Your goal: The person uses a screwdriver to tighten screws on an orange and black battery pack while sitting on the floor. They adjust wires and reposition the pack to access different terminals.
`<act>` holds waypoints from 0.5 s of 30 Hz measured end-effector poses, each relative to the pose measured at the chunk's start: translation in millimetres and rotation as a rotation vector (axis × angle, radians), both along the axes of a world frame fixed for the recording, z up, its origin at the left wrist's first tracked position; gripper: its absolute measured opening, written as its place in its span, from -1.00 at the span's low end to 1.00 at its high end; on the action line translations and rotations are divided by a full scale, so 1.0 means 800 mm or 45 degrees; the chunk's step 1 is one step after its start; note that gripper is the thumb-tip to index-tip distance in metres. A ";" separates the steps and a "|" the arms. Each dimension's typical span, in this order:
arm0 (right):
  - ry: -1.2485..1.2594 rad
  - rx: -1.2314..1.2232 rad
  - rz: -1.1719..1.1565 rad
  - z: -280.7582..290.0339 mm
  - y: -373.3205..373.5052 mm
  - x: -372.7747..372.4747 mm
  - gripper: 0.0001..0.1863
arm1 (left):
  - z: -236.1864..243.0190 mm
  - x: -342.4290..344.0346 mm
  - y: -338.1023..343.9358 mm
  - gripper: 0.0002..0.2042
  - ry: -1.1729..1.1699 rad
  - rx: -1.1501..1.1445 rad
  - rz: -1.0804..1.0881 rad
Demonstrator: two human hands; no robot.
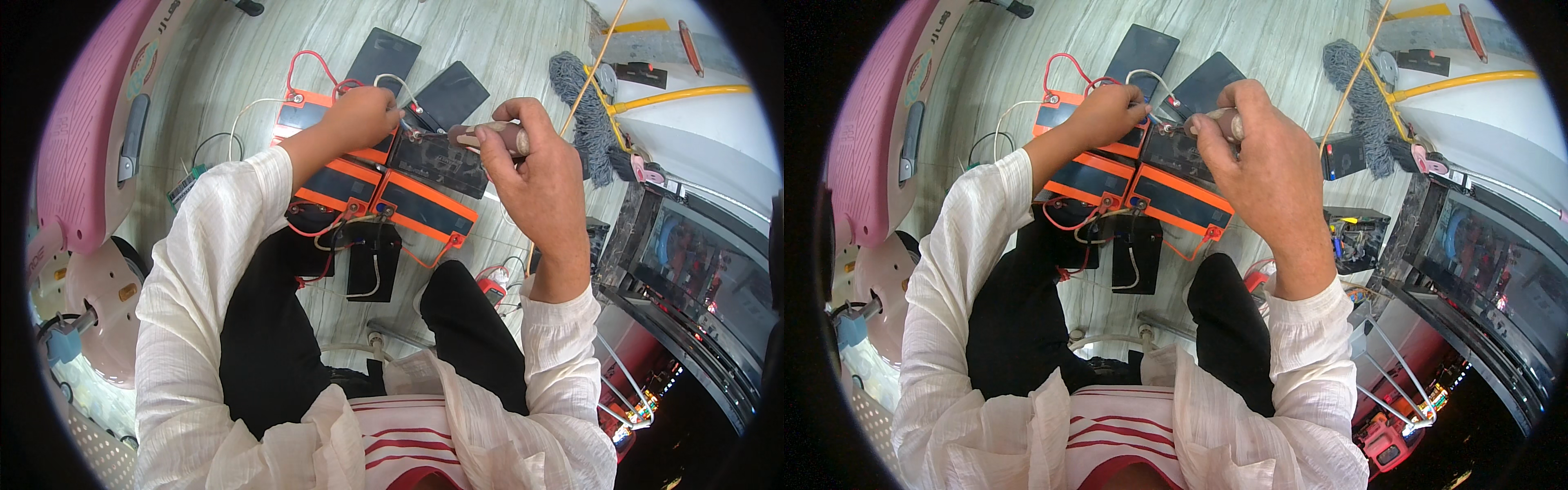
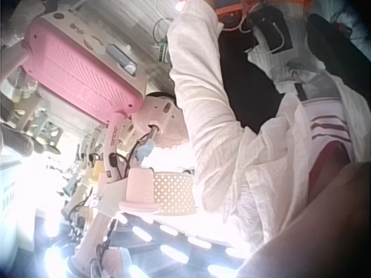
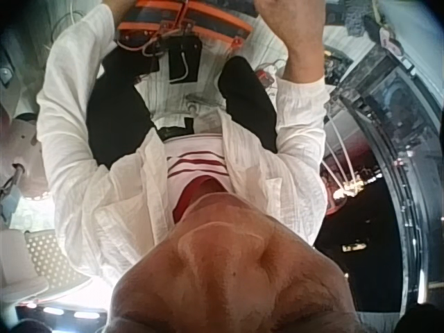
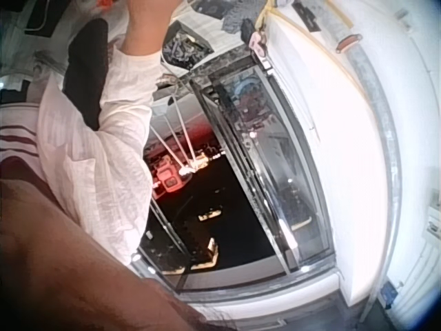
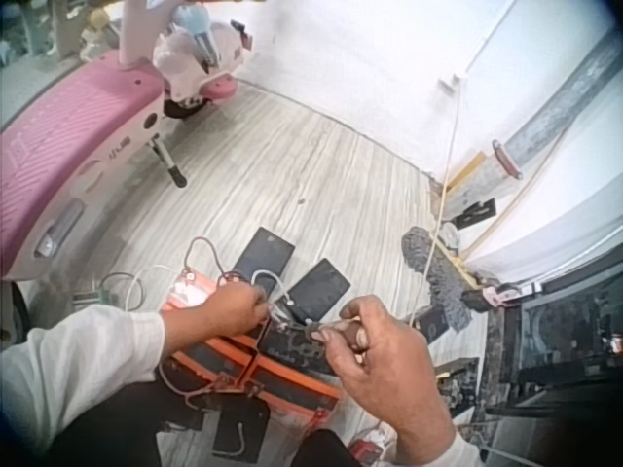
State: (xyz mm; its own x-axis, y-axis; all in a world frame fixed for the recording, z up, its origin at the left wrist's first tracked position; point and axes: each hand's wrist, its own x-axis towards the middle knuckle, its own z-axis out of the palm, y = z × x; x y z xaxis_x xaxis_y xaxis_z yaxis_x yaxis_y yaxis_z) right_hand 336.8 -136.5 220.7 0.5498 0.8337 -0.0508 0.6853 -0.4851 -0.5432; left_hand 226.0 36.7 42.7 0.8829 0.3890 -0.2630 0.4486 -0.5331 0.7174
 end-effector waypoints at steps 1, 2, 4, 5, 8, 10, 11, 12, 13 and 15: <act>-0.004 0.006 -0.002 -0.001 0.000 0.000 -0.70 | 0.001 0.000 -0.003 -0.67 0.009 0.022 -0.013; -0.008 0.012 -0.004 -0.002 -0.001 0.000 -0.70 | 0.002 0.001 -0.004 -0.66 0.024 0.030 -0.031; -0.007 0.029 -0.013 -0.001 0.000 -0.001 -0.71 | 0.004 0.002 -0.005 -0.65 0.056 0.048 -0.067; -0.005 0.038 -0.018 -0.001 0.000 -0.001 -0.72 | 0.001 0.001 -0.005 -0.66 0.043 0.061 -0.078; -0.096 -0.054 -0.015 -0.003 0.000 -0.004 -0.72 | -0.006 -0.002 0.002 -0.66 0.035 0.056 -0.066; -0.135 0.003 0.030 -0.002 0.002 -0.007 -0.71 | -0.006 -0.003 0.006 -0.66 0.061 -0.014 -0.002; -0.158 0.029 0.052 -0.002 0.002 -0.007 -0.70 | -0.004 -0.002 0.006 -0.67 0.086 -0.068 0.016; -0.264 0.140 0.167 -0.007 0.002 -0.001 -0.70 | -0.003 -0.002 0.007 -0.67 0.112 -0.122 0.033; -0.368 0.254 0.284 -0.014 0.005 0.010 -0.70 | -0.001 -0.002 0.009 -0.68 0.140 -0.173 0.051; -0.406 0.323 0.336 -0.018 0.002 0.014 -0.70 | 0.001 -0.001 0.007 -0.69 0.156 -0.208 0.071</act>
State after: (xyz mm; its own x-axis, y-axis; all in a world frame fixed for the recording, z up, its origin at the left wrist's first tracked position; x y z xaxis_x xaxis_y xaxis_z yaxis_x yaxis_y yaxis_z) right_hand 348.2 -134.5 206.2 0.2732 0.9110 0.3089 0.9187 -0.1520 -0.3645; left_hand 225.2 42.6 43.3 0.8187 0.3797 -0.4308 0.5634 -0.3863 0.7303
